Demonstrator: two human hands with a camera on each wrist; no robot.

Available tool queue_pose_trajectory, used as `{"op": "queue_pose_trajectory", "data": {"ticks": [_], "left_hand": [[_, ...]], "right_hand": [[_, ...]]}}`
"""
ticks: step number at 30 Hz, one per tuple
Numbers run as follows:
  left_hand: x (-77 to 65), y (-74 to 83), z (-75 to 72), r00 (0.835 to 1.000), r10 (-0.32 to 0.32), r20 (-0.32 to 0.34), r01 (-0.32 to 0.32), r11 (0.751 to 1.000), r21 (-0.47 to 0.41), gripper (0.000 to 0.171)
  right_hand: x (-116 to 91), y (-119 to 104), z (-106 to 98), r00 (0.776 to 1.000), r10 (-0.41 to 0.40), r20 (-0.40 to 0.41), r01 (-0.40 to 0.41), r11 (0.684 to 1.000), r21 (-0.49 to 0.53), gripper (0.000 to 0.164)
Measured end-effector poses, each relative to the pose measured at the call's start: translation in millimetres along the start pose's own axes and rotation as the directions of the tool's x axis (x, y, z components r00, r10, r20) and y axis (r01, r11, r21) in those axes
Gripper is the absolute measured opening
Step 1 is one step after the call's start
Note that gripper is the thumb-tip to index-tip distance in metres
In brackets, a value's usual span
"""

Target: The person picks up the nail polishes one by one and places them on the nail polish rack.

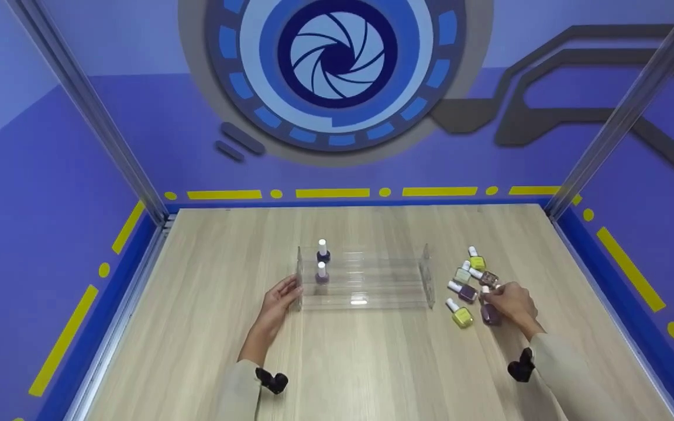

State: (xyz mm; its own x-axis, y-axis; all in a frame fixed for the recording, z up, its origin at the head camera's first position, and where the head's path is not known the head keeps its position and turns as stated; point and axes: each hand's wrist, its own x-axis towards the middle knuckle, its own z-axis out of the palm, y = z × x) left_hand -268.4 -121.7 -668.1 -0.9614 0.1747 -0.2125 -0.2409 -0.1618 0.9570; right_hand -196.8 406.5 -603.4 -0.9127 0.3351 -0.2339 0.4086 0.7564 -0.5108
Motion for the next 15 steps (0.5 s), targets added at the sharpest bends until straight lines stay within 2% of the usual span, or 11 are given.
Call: {"op": "queue_pose_trajectory", "data": {"ticks": [10, 15], "left_hand": [[0.8, 0.6, 0.6, 1.0, -0.014, -0.012, 0.014, 1.0, 0.024, 0.056], [0.1, 1.9, 0.2, 1.0, -0.013, -0.008, 0.013, 1.0, 0.027, 0.058]], "right_hand": [[-13, 2, 4, 0.991, -0.03, -0.128, 0.038, 0.997, 0.067, 0.035], [-16, 5, 7, 0.977, -0.058, -0.205, 0.091, 0.984, 0.153, 0.032]]}}
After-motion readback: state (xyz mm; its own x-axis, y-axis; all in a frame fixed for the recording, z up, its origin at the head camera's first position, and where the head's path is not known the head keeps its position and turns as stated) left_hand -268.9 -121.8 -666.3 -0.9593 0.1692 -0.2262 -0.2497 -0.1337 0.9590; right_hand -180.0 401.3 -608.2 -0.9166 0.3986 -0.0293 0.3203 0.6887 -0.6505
